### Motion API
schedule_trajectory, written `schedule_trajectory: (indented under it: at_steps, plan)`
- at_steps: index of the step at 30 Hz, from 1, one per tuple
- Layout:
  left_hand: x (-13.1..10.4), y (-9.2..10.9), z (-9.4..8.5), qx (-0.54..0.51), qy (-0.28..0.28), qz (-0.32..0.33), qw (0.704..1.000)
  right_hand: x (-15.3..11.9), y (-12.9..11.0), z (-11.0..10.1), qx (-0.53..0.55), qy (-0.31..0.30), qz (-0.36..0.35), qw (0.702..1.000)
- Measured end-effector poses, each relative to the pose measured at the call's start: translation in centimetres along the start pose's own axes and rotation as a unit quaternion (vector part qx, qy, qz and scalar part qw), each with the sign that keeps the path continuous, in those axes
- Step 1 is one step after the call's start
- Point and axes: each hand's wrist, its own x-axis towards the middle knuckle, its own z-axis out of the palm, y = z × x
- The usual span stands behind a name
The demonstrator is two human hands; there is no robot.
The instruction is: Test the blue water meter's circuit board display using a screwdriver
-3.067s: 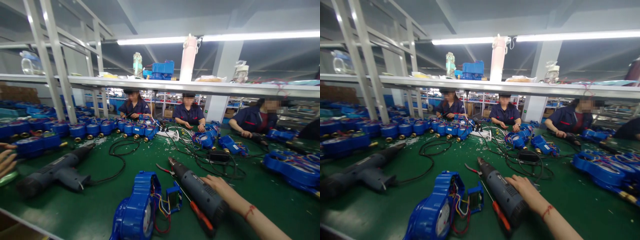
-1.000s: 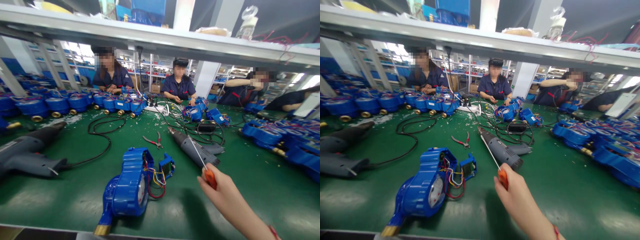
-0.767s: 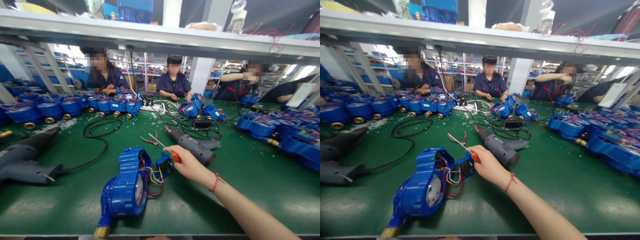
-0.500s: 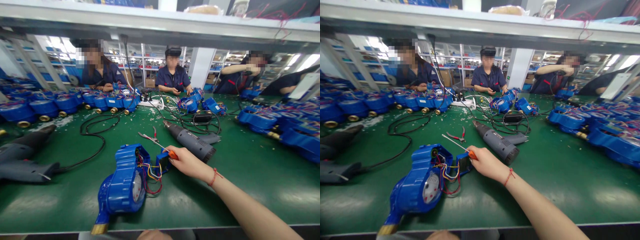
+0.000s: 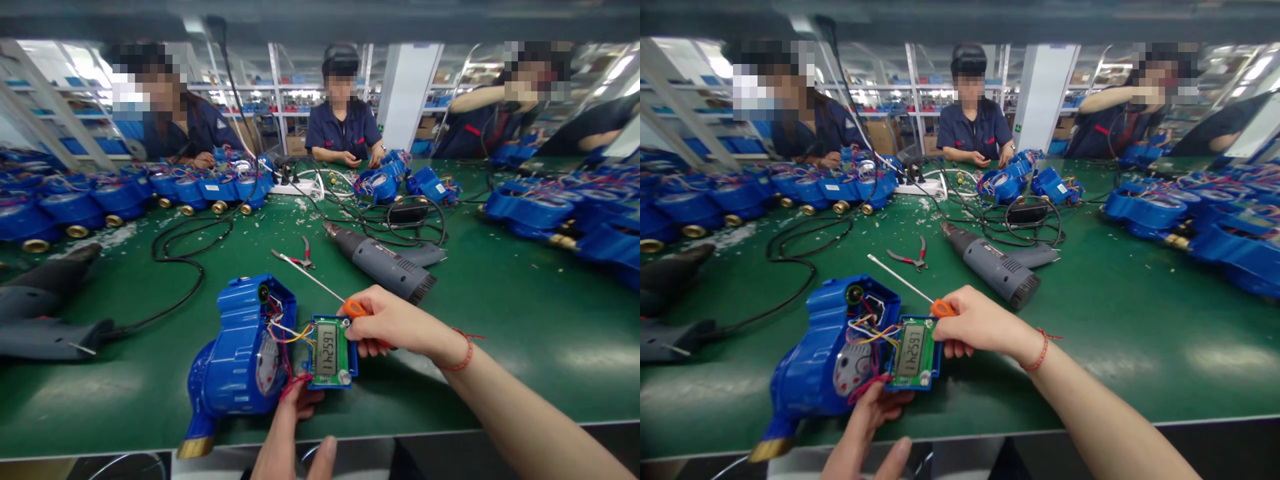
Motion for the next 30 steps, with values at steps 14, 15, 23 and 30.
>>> schedule_trajectory:
  at_steps: [14, 15, 23, 30]
  plan:
    - [1.5, 1.2, 2.3, -0.192, 0.044, -0.098, 0.976, 0.7, 1.1, 0.7, 0.044, -0.050, 0.017, 0.998]
    - [1.6, 1.2, 2.2, -0.193, 0.042, -0.102, 0.975, 0.7, 1.1, 0.7, 0.043, -0.049, 0.013, 0.998]
    - [2.1, 1.2, 2.1, -0.181, 0.036, -0.137, 0.973, 0.5, 1.4, 0.8, 0.013, -0.015, -0.061, 0.998]
    - [2.4, 0.6, 2.4, -0.096, 0.057, -0.078, 0.991, 0.3, 1.7, 1.1, -0.014, 0.013, -0.101, 0.995]
